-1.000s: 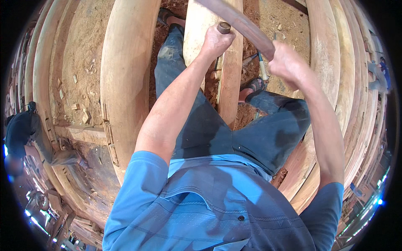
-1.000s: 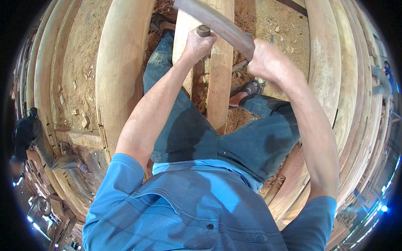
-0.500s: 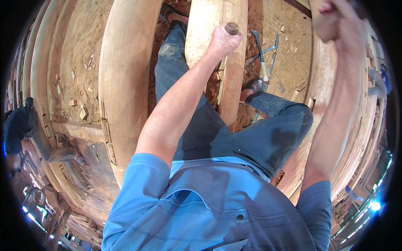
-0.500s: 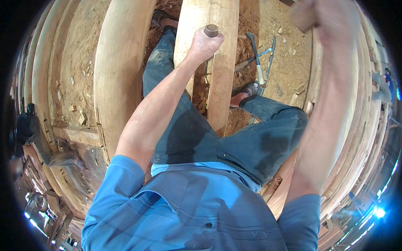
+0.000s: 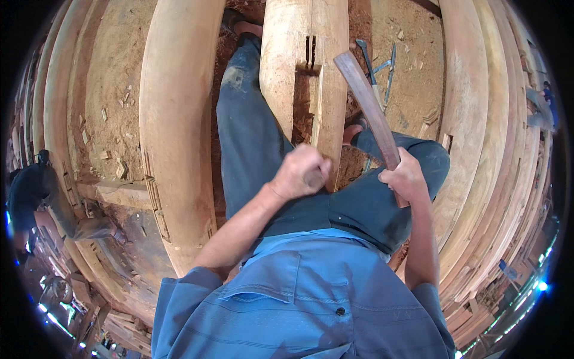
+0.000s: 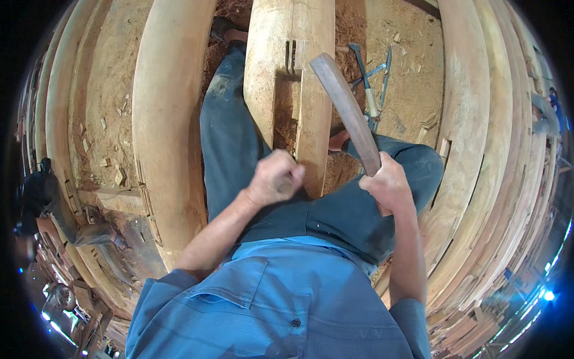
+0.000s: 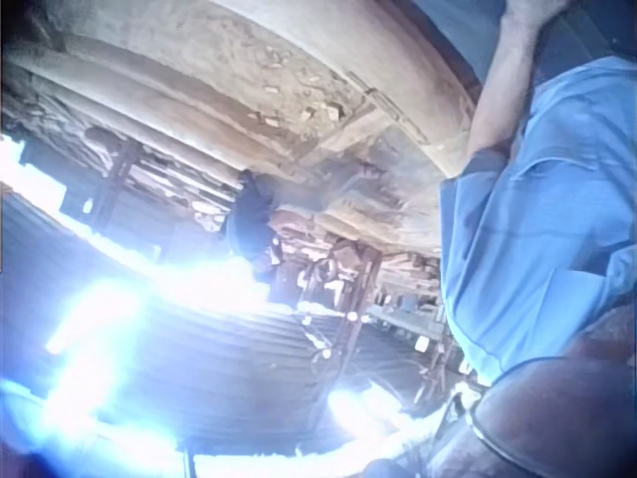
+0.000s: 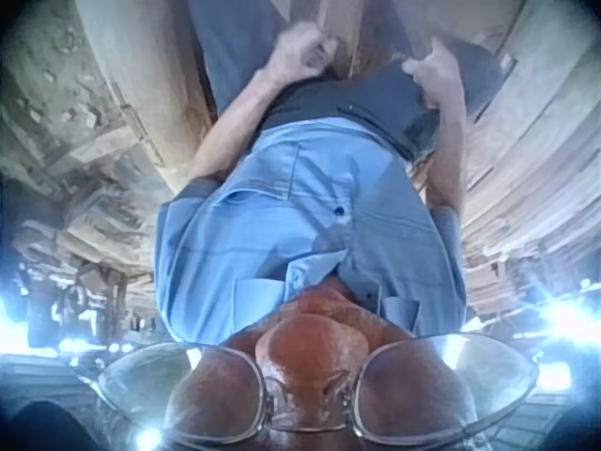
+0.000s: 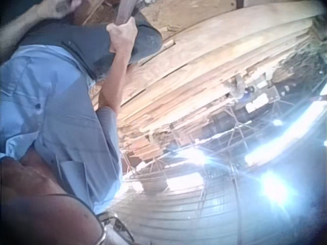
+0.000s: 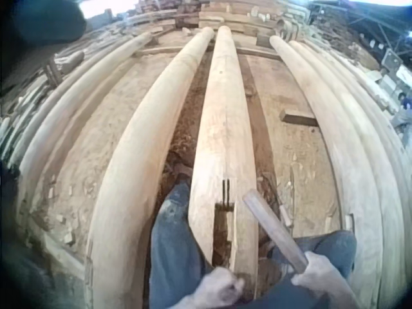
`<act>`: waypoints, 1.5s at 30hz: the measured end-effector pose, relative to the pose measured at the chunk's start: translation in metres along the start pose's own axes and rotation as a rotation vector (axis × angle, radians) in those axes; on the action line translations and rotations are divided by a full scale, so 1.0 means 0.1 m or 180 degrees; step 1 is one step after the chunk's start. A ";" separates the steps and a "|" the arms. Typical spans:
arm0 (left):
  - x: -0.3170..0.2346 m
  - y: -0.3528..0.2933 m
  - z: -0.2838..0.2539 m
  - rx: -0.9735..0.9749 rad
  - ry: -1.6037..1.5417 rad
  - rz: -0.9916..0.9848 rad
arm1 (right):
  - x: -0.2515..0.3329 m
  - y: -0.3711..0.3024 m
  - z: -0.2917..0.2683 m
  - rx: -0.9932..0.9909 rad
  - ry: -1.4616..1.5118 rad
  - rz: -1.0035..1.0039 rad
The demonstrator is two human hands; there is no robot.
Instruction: The person is carving a large piece of wood using a chisel and mallet. They repeatedly strike the chisel to remove wood shavings and shape the piece.
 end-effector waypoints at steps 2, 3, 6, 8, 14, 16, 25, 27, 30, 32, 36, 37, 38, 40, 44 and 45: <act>0.13 0.21 -0.26 -0.0535 -0.0195 -0.0631 | -0.11 -0.03 0.10 0.0147 0.0507 0.0298; 0.17 0.32 -0.39 -0.0953 -0.0014 -0.0927 | -0.15 -0.04 0.10 0.0042 0.0518 0.0145; 0.29 0.78 -0.59 -0.1274 -0.0850 -0.1422 | -0.19 -0.05 0.03 -0.0285 0.0595 -0.0275; 0.29 1.09 -0.63 -0.1334 -0.0909 -0.1280 | 0.06 -0.14 -0.12 -0.0476 0.0716 -0.0496; 0.40 1.67 -0.34 -0.0496 -0.0640 -0.1015 | 0.29 -0.28 -0.44 -0.0770 0.0914 -0.0689; 0.53 1.77 -0.18 -0.0267 -0.0405 -0.0815 | 0.36 -0.35 -0.50 -0.0855 0.0907 -0.0784; 0.59 1.94 -0.07 -0.1338 -0.0101 -0.0995 | 0.41 -0.45 -0.52 -0.0832 0.1049 -0.0812; 0.60 1.97 -0.09 -0.1431 -0.0093 -0.1017 | 0.44 -0.45 -0.51 -0.0828 0.1005 -0.0856; 0.62 2.00 -0.08 -0.1490 -0.0053 -0.0958 | 0.49 -0.46 -0.52 -0.0845 0.0910 -0.0907; 0.61 2.02 -0.06 -0.1477 -0.0021 -0.0965 | 0.53 -0.48 -0.53 -0.0868 0.0903 -0.0911; 0.61 2.04 -0.08 -0.1588 0.0071 -0.0966 | 0.62 -0.48 -0.60 -0.0927 0.0891 -0.0997; 0.63 2.06 -0.08 -0.1574 0.0070 -0.1050 | 0.64 -0.48 -0.62 -0.0953 0.0855 -0.1043; 0.65 2.06 -0.08 -0.1562 0.0070 -0.1136 | 0.67 -0.52 -0.66 -0.1139 0.0840 -0.0984; 0.67 2.02 -0.10 -0.1619 0.0009 -0.1171 | 0.82 -0.63 -0.78 -0.1520 0.0809 -0.0875; 0.74 1.98 -0.16 -0.1663 -0.0178 -0.1079 | 1.22 -0.87 -1.60 -0.2052 0.1143 -0.2460; 0.78 1.96 -0.15 -0.1643 -0.0179 -0.1109 | 1.46 -0.91 -1.74 -0.2224 0.1679 -0.2840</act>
Point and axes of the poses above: each hand's wrist, its own y-axis towards the middle knuckle, its own z-axis out of the palm, x = y × z, the point moved 5 cm from there along y, towards the middle knuckle, and after that the axes turned 6 degrees about y, right-handed, at the moved point
